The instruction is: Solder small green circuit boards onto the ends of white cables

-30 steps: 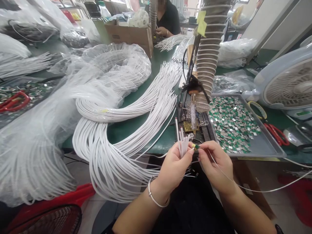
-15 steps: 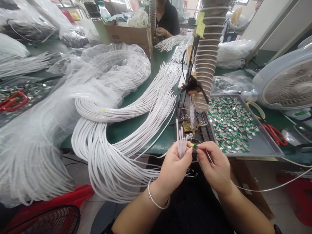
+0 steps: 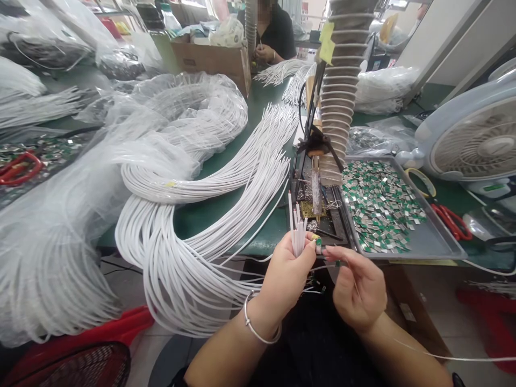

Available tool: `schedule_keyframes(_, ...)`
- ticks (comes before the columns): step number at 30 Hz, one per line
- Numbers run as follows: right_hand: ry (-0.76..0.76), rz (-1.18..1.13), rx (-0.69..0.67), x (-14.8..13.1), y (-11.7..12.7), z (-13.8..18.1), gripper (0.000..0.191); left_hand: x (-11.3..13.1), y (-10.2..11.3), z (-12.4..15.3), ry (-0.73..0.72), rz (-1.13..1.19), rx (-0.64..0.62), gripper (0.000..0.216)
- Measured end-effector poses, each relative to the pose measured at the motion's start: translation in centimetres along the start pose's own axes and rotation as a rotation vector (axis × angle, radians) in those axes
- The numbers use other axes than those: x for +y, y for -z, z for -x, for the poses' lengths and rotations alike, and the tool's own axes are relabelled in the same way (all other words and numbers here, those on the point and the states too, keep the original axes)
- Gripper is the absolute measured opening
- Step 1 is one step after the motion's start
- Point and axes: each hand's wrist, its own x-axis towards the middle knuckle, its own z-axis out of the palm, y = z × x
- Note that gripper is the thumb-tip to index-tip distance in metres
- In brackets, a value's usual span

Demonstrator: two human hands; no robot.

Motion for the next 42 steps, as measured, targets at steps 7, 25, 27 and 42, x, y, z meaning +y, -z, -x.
schedule_keyframes(7, 0.107, 0.062, -0.003, 0.0, -0.6, 0.5, 0.029, -0.1, 0.0, -0.1, -0.004, 0.061, 0.024, 0.01)
schedule_keyframes(25, 0.073, 0.129, 0.06, 1.0, -0.5, -0.7, 0.025, 0.4, -0.2, -0.3, -0.023, 0.053, -0.013, 0.01)
schedule_keyframes(27, 0.079, 0.131, 0.069, 0.9, -0.6, -1.0, 0.025, 0.5, -0.2, -0.3, -0.032, 0.055, -0.008, 0.01)
schedule_keyframes(42, 0.138, 0.167, 0.097, 1.0, -1.1, -2.0, 0.027, 1.0, -0.2, -0.6, -0.086, 0.018, 0.011, 0.009)
